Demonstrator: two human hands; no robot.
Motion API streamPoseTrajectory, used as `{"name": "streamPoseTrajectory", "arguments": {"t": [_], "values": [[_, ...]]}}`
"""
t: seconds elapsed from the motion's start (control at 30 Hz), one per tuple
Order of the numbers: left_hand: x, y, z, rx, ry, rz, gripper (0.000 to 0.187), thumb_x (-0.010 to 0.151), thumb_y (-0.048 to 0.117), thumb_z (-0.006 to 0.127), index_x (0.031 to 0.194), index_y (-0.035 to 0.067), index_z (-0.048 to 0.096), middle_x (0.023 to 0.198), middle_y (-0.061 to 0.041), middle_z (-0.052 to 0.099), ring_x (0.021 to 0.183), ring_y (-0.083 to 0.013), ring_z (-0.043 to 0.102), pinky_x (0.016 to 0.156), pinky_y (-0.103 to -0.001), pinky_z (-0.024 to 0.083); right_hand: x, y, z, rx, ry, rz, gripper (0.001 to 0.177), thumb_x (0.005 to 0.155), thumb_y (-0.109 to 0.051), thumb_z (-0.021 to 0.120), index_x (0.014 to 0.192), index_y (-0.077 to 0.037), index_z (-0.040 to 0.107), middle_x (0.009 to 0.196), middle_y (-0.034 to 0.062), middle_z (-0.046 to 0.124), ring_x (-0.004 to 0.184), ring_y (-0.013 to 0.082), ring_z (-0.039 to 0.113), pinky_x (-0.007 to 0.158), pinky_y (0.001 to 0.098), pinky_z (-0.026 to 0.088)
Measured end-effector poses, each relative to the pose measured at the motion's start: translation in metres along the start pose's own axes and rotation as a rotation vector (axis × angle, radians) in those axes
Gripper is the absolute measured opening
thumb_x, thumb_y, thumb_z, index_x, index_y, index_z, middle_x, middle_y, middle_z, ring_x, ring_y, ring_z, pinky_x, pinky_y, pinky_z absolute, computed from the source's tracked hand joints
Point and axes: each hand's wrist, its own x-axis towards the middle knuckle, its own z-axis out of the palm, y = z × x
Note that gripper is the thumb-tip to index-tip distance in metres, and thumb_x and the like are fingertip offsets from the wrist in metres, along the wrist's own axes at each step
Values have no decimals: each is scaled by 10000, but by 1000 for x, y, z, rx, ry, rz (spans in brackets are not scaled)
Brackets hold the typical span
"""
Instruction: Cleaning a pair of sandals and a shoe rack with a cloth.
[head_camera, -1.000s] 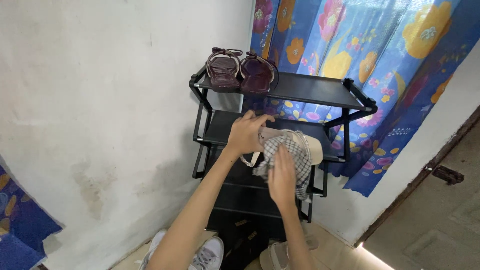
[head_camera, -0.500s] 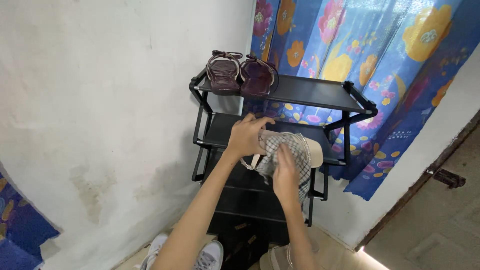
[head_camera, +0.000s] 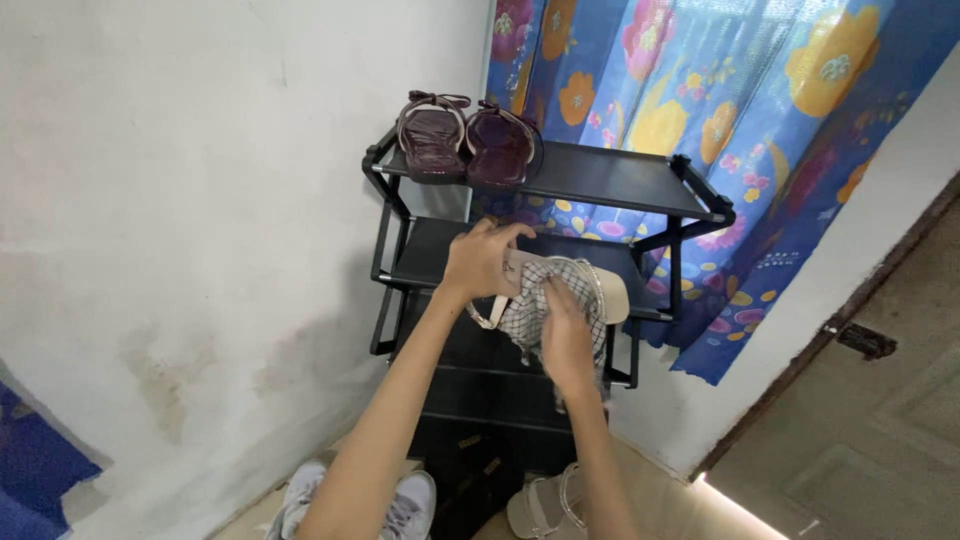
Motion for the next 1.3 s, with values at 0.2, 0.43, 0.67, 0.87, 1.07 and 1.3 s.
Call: {"name": "streamPoseTrajectory", "arguments": {"t": [0.2, 0.43, 0.67, 0.87, 1.07, 1.3], "values": [[5, -3, -7, -71, -67, -34, 824, 405, 280, 871, 1202, 291, 663, 834, 56, 646, 926, -209, 623, 725, -405, 554, 14, -20, 6, -62, -16, 158, 558, 882, 103, 469, 1426, 0, 539, 1489, 231, 520, 1345, 397, 520, 1116, 438, 421], [10, -5, -6, -30, -127, -90, 889, 372, 253, 871, 1232, 299, 651, 855, 38, 656, 897, -224, 619, 755, -396, 558, 21, -26, 12, 93, 51, 230, 540, 899, 105, 450, 1416, -10, 556, 1487, 204, 547, 1349, 386, 542, 1114, 429, 437], [1, -1, -4, -38, -139, -112, 849, 378, 226, 869, 1201, 301, 676, 846, 35, 666, 885, -228, 620, 704, -396, 550, 11, -15, 5, 85, -30, 190, 542, 886, 104, 447, 1405, 0, 566, 1477, 218, 550, 1361, 387, 528, 1137, 432, 410], [-1, -23, 18, -30, -37, -55, 674, 586, 206, 817, 1239, 310, 686, 859, 64, 696, 927, -218, 637, 699, -386, 549, 21, -24, 8, 168, -83, 11, 484, 902, 93, 458, 1374, 66, 559, 1457, 254, 564, 1385, 410, 511, 1164, 440, 384], [2, 3, -17, -52, -119, -112, 721, 489, 192, 807, 1191, 290, 672, 839, 32, 678, 917, -242, 632, 708, -416, 555, 3, -4, 19, 67, 15, 34, 502, 884, 108, 439, 1367, 64, 571, 1422, 279, 585, 1364, 424, 528, 1169, 443, 385], [-5, -25, 18, -73, -27, -101, 560, 643, 264, 837, 1179, 312, 681, 896, 19, 674, 968, -252, 645, 737, -439, 546, 29, -49, 17, 77, 47, 5, 560, 819, 118, 450, 1355, 38, 595, 1389, 278, 600, 1325, 430, 540, 1124, 453, 413]]}}
